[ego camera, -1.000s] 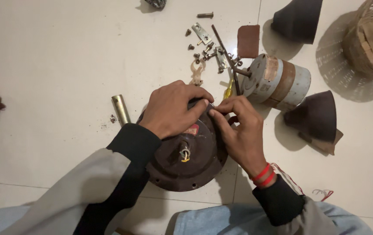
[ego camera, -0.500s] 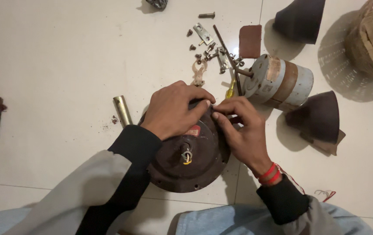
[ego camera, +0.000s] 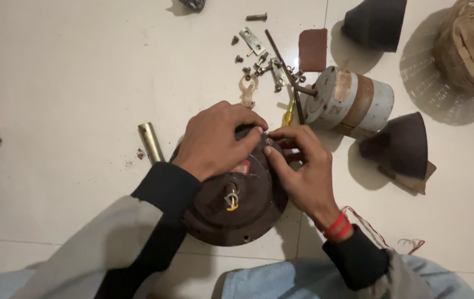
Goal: The person sits on the floor and assembles a ceiling fan motor housing. They insert a metal loop into the motor casing, then use a screwdriver to tighten multiple screws around the perimeter of the housing.
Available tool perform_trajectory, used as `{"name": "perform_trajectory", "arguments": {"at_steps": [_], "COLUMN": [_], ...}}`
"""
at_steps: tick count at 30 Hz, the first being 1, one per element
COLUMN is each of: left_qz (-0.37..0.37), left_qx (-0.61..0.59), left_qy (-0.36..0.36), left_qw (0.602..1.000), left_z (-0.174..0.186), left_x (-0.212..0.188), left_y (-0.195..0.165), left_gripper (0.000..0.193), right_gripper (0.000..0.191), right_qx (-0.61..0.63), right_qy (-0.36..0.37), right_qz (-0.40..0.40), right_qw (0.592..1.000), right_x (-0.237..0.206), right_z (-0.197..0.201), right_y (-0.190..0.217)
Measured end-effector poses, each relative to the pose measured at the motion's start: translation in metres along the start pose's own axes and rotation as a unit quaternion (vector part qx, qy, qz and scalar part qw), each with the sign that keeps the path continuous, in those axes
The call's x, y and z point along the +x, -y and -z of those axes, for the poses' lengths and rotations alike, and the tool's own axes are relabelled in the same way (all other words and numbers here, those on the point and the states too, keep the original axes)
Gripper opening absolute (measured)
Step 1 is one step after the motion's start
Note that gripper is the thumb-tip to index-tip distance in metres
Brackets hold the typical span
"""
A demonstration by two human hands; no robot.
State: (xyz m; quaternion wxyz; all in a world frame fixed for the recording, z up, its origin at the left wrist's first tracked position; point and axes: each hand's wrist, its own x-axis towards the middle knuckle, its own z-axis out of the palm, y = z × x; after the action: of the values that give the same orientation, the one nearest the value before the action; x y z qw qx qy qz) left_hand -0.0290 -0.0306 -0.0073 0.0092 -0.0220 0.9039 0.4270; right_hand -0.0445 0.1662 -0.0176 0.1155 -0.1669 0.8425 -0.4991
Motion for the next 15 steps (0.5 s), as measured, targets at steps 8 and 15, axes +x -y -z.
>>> {"name": "perform_trajectory", "arguments": {"at_steps": [8,15], "left_qz": [-0.012,-0.038], "left_qx": [0.008,0.010], "left_qy": [0.006,-0.024], "left_qw": [1.000,0.999], "left_z": [0.0016,0.0028], "left_x": [-0.0016,-0.0037], "left_y": [-0.0050,-0.0071], "left_gripper": [0.023,0.019], "right_gripper": [0.021,0.029], "right_qx": [0.054,0.089], "right_qy": [0.015,0.036], "right_qz": [-0.065,-0.124], "right_qw": [0.996,0.988], "right_x": [-0.0003,-0.0084], "right_z": [0.0022,0.0083], "right_y": [0.0022,0.0035]}}
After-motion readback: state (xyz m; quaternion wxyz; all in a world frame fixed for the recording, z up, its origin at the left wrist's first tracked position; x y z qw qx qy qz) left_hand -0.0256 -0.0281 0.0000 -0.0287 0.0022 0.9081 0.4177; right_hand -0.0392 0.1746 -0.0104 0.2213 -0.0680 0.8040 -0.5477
